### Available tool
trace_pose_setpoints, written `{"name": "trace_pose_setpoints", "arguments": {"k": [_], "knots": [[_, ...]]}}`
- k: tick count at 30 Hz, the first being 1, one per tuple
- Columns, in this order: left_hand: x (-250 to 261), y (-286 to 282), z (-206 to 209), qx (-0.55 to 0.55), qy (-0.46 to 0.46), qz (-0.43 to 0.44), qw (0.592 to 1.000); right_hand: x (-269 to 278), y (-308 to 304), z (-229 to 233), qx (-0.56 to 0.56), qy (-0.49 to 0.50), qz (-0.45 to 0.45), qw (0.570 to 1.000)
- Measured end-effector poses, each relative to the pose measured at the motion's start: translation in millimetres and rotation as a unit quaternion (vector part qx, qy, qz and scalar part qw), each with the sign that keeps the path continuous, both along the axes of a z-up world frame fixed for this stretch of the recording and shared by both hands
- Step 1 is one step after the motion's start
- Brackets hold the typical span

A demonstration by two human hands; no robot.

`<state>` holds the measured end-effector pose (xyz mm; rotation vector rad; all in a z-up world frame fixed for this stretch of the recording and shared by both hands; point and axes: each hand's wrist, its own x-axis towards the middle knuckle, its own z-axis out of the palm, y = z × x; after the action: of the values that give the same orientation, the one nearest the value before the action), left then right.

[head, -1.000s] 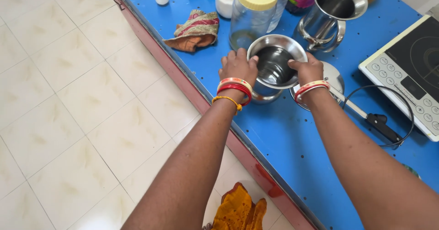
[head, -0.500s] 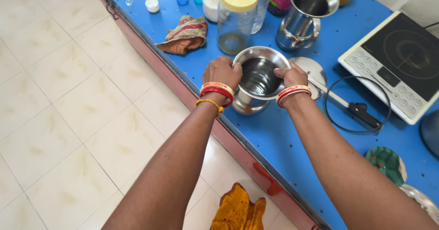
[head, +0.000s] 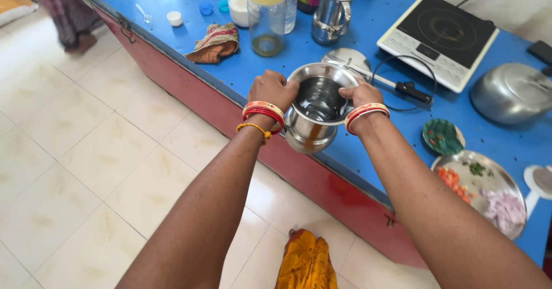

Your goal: Picking up plates, bowls, cups, and a pitcher from a kitchen counter and placing them on a dining table.

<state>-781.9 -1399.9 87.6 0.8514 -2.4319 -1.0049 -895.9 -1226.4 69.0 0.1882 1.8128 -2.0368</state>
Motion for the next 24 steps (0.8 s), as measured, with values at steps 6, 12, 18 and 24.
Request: {"name": "trace_pose_setpoints", "arguments": {"k": [6, 12, 18, 24], "knots": [[50, 54, 24, 0.023, -0.056, -0.053, 0.997, 48, 58, -6, 0.017, -0.014, -0.060, 0.998], [70, 114, 35, 0.033, -0.078, -0.103, 0.991, 82, 131, -7, 0.003, -0.012, -0.095, 0.995], [79, 190, 36, 0.037, -0.107, -0.177, 0.978, 118, 221, -3, 0.020, 0.012, -0.132, 0.991], [85, 280, 29, 0.027, -0.095, -0.241, 0.965, 172, 313, 21, 0.007, -0.027, -0.213, 0.977]]}}
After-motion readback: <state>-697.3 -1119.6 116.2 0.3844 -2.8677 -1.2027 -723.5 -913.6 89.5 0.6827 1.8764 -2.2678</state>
